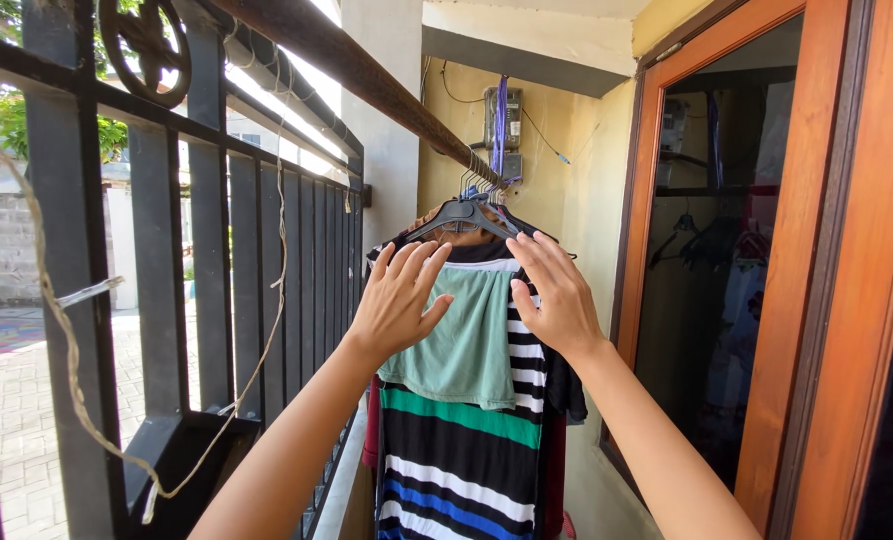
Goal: Hanging various items of clothing from a laundry basket onto a clothesline using plastic hangers.
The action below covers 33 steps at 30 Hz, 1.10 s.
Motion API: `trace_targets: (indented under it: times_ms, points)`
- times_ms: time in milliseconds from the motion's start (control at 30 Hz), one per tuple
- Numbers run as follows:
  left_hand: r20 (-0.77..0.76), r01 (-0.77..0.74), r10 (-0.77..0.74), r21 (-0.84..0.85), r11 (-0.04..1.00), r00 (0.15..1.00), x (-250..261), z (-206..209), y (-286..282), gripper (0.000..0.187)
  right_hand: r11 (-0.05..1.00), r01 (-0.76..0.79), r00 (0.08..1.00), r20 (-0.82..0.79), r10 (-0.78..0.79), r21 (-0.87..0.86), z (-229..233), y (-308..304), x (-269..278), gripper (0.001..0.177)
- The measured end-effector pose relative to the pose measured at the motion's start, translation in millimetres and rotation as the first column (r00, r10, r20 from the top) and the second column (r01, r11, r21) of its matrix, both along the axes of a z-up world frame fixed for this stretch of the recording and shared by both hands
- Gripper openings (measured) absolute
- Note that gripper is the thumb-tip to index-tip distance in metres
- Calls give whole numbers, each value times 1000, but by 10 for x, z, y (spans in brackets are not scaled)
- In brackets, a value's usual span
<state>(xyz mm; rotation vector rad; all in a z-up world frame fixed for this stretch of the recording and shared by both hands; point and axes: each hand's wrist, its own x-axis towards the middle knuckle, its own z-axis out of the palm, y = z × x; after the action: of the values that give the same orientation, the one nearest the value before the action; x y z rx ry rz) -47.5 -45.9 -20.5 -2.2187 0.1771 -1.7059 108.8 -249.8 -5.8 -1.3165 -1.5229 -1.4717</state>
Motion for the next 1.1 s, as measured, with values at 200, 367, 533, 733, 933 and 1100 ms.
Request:
trace_targets:
  times_ms: [200,367,533,733,933,1100]
  points:
    - [-33,7,-8,-31,999,999,-169,-145,-55,64,1000,-19,1000,-22,19,2,-185,33,-170,49]
    - [-33,50,-52,-70,996,998,-336,-299,-160,66,997,-83,994,-73,83,2,-435,92,-261,50]
    - [-37,114,-119,-113,987,992,-422,-505,-230,66,996,-90,987,-136,88,-6,-664,90,-445,50]
    - [-45,140,-151,-190,972,988,-496,-754,-283,66,995,-94,982,-166,87,-35,-916,125,-585,51]
    - [-36,157,-171,-239,958,985,-532,-930,-282,67,992,-114,976,-193,102,-53,-1057,177,-660,50]
    - [-64,154,-181,-300,941,981,-469,-1124,-267,67,990,-114,966,-242,91,-80,-1208,194,-660,49]
